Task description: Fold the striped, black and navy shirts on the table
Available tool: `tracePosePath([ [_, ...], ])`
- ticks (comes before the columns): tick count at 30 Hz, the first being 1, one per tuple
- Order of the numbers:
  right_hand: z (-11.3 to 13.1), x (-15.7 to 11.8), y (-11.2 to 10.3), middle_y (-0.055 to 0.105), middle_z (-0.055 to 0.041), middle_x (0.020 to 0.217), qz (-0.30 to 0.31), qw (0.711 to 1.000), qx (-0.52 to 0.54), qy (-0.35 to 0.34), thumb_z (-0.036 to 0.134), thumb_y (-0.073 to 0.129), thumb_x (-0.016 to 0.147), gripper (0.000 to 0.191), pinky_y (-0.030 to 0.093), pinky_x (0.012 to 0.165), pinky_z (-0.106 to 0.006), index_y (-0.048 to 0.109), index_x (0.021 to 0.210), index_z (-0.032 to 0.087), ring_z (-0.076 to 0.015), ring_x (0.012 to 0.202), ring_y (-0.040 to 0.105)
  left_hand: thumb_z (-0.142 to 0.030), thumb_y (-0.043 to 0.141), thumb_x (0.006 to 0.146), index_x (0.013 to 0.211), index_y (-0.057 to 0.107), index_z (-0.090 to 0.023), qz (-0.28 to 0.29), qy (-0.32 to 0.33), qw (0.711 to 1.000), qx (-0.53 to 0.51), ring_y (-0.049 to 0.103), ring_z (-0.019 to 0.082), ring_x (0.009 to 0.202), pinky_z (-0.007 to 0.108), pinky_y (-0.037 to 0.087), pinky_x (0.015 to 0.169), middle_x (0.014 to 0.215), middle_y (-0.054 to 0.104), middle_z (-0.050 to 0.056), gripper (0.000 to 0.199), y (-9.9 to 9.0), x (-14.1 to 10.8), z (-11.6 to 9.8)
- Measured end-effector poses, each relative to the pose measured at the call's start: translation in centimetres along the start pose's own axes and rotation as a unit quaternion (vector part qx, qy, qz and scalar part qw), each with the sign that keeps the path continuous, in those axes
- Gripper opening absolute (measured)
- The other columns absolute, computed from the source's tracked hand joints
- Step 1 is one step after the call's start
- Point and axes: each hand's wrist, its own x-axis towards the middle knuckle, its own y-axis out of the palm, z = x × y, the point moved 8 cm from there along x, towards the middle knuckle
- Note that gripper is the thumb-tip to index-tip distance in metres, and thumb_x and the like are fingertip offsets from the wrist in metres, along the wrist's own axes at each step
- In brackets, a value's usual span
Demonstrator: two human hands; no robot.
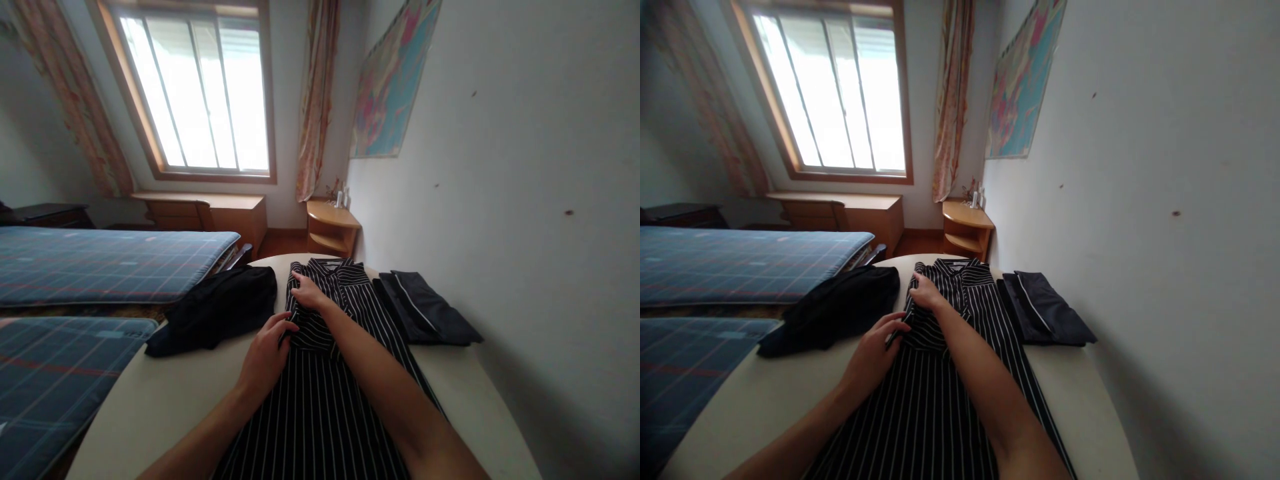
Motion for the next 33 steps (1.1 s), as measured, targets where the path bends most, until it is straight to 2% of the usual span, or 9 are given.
tracePosePath([
  [4,-0.7,-0.2,-2.5,0.048,-0.0129,0.15,-0.014,1.0,-0.012,-0.006,0.013,0.057,0.072,0.076,0.027,0.119,-0.032,0.045,0.147,0.008,-0.0229,0.14,0.042,-0.006,0.051,0.078,0.092,0.068,-0.024,0.003,0.002,0.999,-0.043,0.063,0.021,0.114,0.04,0.046,0.106,0.127,0.062,0.004,0.028,1.2,1.1,-2.2],
  [9,-3.3,-0.9,-5.6,0.044,-0.0167,0.152,-0.026,0.999,-0.031,0.018,0.014,0.054,0.073,0.076,0.025,0.119,-0.029,0.042,0.147,0.001,-0.0225,0.142,0.04,-0.001,0.052,0.074,0.09,0.068,-0.022,0.012,-0.002,0.997,-0.081,0.062,0.02,0.112,0.039,0.046,0.104,0.125,0.062,0.005,0.031,3.7,2.3,-4.1],
  [13,-6.0,-2.0,-7.1,0.04,-0.0185,0.154,-0.03,0.997,-0.044,0.046,0.012,0.054,0.071,0.079,0.023,0.12,-0.031,0.04,0.148,0.001,-0.0232,0.144,0.035,0.0,0.055,0.073,0.094,0.067,-0.021,0.061,-0.014,0.991,-0.116,0.066,0.019,0.104,0.037,0.051,0.098,0.129,0.06,0.007,0.031,7.0,2.3,-4.5],
  [17,-8.0,-3.3,-7.8,0.038,-0.0194,0.155,-0.035,0.995,-0.06,0.071,0.007,0.056,0.066,0.079,0.024,0.12,-0.035,0.046,0.145,0.004,-0.027,0.146,0.033,-0.004,0.047,0.084,0.109,0.062,-0.019,0.112,0.017,0.984,-0.14,0.069,0.017,0.098,0.034,0.054,0.094,0.131,0.06,0.01,0.032,9.4,1.8,-4.8],
  [22,-8.1,-4.7,-8.7,0.042,-0.0165,0.152,-0.057,0.993,-0.072,0.068,0.009,0.06,0.071,0.065,0.034,0.115,-0.038,0.058,0.135,0.012,-0.0271,0.135,0.049,-0.007,0.038,0.091,0.124,0.059,-0.018,0.085,0.083,0.993,0.009,0.049,0.023,0.133,0.045,0.039,0.114,0.139,0.056,0.012,0.041,9.3,1.2,-4.5],
  [25,-7.1,-6.0,-9.5,0.043,-0.0139,0.151,-0.071,0.992,-0.096,0.048,0.01,0.058,0.077,0.051,0.041,0.109,-0.036,0.064,0.127,0.016,-0.022,0.12,0.06,-0.021,0.048,0.092,0.143,0.046,-0.016,0.131,0.054,0.985,0.098,0.031,0.031,0.146,0.051,0.031,0.117,0.156,0.037,0.015,0.051,10.2,0.5,-3.4],
  [29,-5.5,-8.6,-9.6,0.057,-0.0133,0.136,-0.036,0.977,-0.211,0.004,0.024,0.057,0.089,0.033,0.038,0.11,-0.036,0.068,0.119,0.017,-0.0231,0.123,0.056,-0.044,0.046,0.096,0.153,0.034,-0.018,0.19,0.027,0.966,0.17,0.019,0.037,0.149,0.054,0.024,0.118,0.162,0.024,0.015,0.064,11.3,-0.2,-2.2],
  [31,-6.0,-10.2,-9.0,0.057,-0.0147,0.138,0.001,0.967,-0.251,0.028,0.04,0.055,0.093,0.044,0.034,0.112,-0.043,0.062,0.131,0.018,-0.0282,0.13,0.05,-0.048,0.043,0.097,0.154,0.032,-0.02,0.2,0.029,0.96,0.192,0.017,0.036,0.149,0.054,0.021,0.119,0.163,0.023,0.014,0.065,11.3,0.0,-1.8],
  [33,-7.1,-11.7,-8.5,0.044,-0.0162,0.151,0.027,0.96,-0.27,0.072,0.054,0.051,0.094,0.062,0.029,0.114,-0.051,0.047,0.146,0.021,-0.0335,0.14,0.039,-0.048,0.042,0.098,0.155,0.031,-0.021,0.205,0.038,0.956,0.208,0.016,0.035,0.15,0.052,0.019,0.119,0.163,0.022,0.013,0.065,11.2,0.5,-1.4],
])
